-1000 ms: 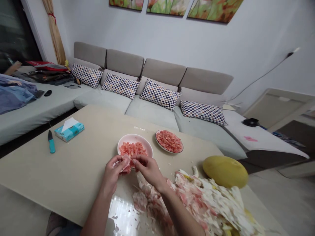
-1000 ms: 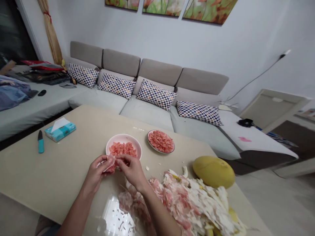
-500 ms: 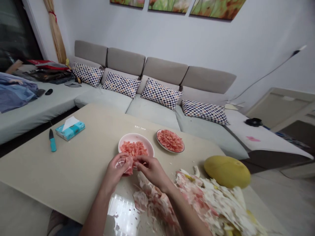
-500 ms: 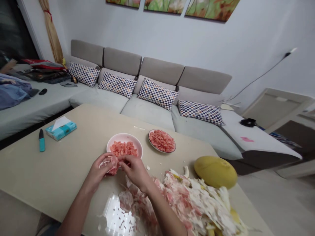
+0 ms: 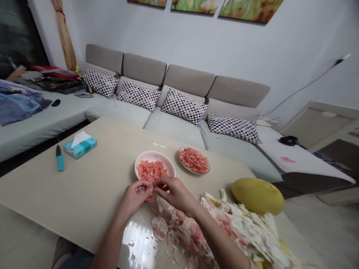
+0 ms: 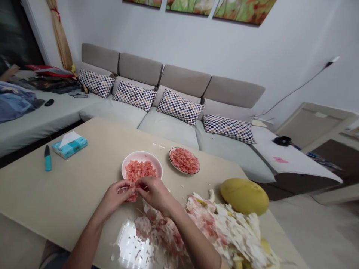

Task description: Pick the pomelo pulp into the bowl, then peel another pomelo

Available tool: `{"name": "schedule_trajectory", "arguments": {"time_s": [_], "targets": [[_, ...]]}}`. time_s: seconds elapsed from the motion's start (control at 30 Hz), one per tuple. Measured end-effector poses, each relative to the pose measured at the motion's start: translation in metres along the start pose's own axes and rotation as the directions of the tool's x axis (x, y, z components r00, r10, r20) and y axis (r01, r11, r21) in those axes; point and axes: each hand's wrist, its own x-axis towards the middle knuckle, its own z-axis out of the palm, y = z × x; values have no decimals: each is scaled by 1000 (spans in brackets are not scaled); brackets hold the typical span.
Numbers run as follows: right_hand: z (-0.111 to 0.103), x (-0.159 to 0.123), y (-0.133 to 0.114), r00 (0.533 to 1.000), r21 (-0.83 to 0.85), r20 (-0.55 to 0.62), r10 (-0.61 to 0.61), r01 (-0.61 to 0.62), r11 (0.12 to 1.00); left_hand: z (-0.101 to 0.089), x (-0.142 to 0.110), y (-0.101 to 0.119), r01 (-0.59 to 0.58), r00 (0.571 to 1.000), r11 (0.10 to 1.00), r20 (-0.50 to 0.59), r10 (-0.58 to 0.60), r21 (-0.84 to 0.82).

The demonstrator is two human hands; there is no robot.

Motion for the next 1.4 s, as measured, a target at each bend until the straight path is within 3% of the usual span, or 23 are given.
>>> {"name": "schedule_trajectory", "arguments": {"time_s": [0.17, 0.37, 0.53, 0.63, 0.77, 0.87, 0.97, 1.17, 1.4], "targets": [[3, -3, 3, 995, 143, -55, 83, -74, 987, -1, -1, 0, 31, 999, 1000, -31, -31, -1], [9, -8, 13, 968, 387, -74, 239, -193, 902, 0, -1, -5, 12, 998, 1000, -54, -13, -12], [22, -11, 28, 952, 593, -81, 296, -193, 782, 2, -1, -2, 57, 996, 994, -57, -62, -96], [32, -14, 36, 940, 628, -124, 317, -173, 759, 3, -2, 0, 69, 995, 987, -58, -79, -144], [37, -18, 37, 938, 561, -191, 289, -137, 816, 3, -3, -3, 57, 995, 988, -73, -68, -144], [31, -19, 29, 954, 395, -229, 193, -91, 914, 2, -3, -4, 1, 997, 997, -72, -6, -75], [21, -19, 18, 976, 230, -199, 92, -45, 972, 0, -6, 2, -22, 1000, 1000, 0, 22, 7], [15, -19, 14, 991, 64, -130, -20, 29, 998, -1, -10, 9, -80, 989, 985, 135, 59, 154], [18, -18, 15, 993, -38, -97, -65, 61, 997, -3, -6, 1, -37, 994, 970, 104, 13, 239]]}}
